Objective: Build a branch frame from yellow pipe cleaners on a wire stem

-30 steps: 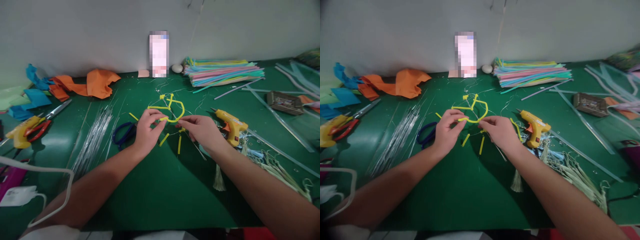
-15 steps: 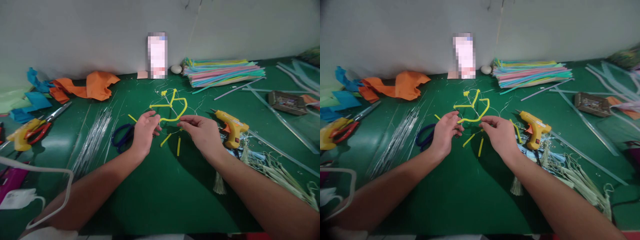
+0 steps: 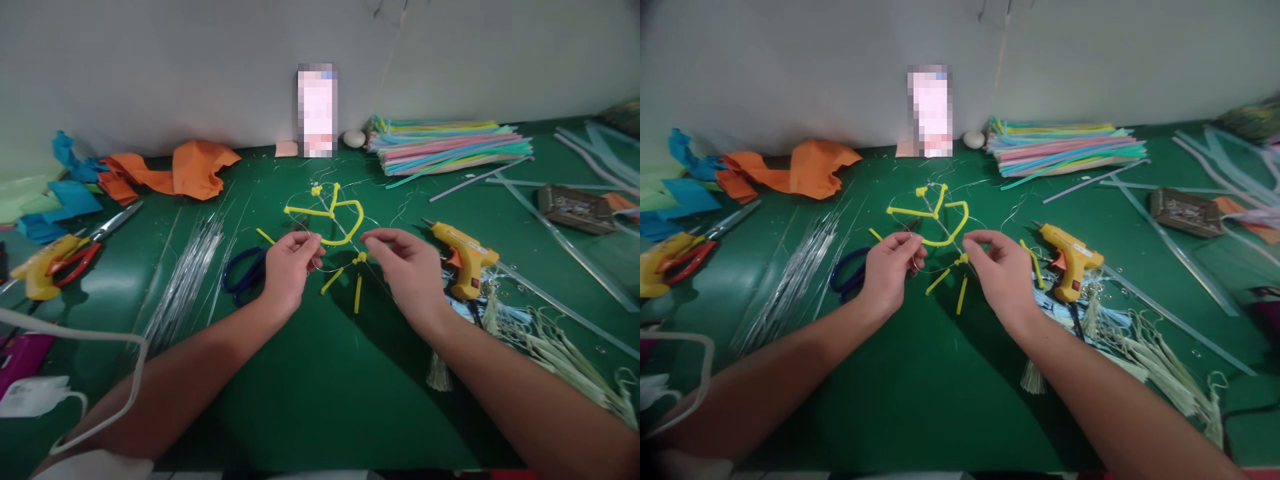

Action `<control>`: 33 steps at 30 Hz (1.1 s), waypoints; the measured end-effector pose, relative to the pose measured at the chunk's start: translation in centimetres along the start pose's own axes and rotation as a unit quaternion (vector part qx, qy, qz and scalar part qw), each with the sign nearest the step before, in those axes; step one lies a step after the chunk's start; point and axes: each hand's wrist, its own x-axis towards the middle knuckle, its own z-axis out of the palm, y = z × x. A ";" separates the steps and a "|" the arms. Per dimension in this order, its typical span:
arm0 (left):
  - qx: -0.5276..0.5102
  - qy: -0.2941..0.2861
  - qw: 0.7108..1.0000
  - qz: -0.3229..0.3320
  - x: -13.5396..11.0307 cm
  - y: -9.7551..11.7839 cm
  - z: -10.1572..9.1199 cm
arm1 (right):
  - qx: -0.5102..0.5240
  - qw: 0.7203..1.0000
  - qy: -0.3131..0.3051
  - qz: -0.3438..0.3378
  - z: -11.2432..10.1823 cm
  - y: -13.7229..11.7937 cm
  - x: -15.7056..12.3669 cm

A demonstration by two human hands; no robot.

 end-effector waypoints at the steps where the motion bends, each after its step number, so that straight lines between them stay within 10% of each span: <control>1: -0.006 0.003 1.000 0.005 0.0 -0.1 -0.1 | 0.025 0.999 0.038 -0.005 -0.1 0.1 0.1; 6: -0.047 0.004 0.999 0.021 0.2 -0.1 -0.3 | 0.146 0.982 0.103 0.060 -0.6 0.4 1.3; 18: -0.101 -0.043 0.994 -0.015 0.1 0.4 0.0 | 0.223 0.920 -0.276 0.169 -0.4 0.4 2.1; 33: -0.100 -0.105 0.989 -0.034 -0.2 0.3 0.1 | 0.257 0.943 -0.156 0.142 0.3 -0.2 1.7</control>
